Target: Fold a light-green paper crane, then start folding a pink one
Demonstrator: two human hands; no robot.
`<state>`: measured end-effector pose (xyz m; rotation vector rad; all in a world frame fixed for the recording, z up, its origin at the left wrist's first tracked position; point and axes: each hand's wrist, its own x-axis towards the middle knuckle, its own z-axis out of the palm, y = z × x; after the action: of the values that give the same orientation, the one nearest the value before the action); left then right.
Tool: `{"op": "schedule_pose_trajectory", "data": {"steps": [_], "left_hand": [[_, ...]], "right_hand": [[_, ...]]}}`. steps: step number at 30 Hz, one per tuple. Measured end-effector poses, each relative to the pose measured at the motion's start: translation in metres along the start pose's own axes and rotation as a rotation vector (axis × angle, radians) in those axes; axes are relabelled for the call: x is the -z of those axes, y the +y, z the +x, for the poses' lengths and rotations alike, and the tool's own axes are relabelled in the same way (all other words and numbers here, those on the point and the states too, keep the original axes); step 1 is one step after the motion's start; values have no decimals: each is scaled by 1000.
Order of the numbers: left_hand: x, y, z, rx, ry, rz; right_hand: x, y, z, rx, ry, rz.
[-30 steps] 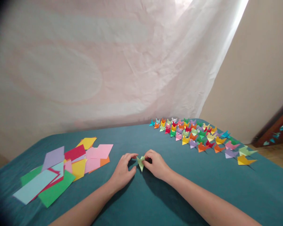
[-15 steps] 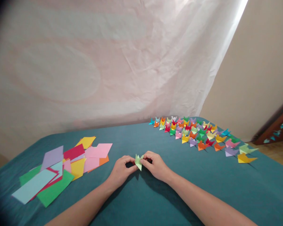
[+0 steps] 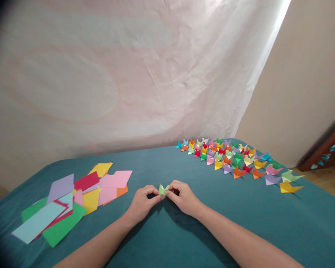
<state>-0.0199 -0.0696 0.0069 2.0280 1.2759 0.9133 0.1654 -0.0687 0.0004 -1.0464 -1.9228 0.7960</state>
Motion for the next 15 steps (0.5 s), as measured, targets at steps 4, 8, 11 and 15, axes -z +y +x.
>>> {"op": "schedule_pose_trajectory", "data": {"steps": [4, 8, 11, 15], "left_hand": [[1, -4, 1, -6, 0, -48], [5, -5, 1, 2, 2, -66], [6, -4, 1, 0, 4, -68], [6, -4, 2, -13, -5, -71]], "right_hand": [[0, 1, 0, -49, 13, 100], [-2, 2, 0, -105, 11, 190], [-3, 0, 0, -109, -30, 179], [-3, -3, 0, -80, -50, 155]]}}
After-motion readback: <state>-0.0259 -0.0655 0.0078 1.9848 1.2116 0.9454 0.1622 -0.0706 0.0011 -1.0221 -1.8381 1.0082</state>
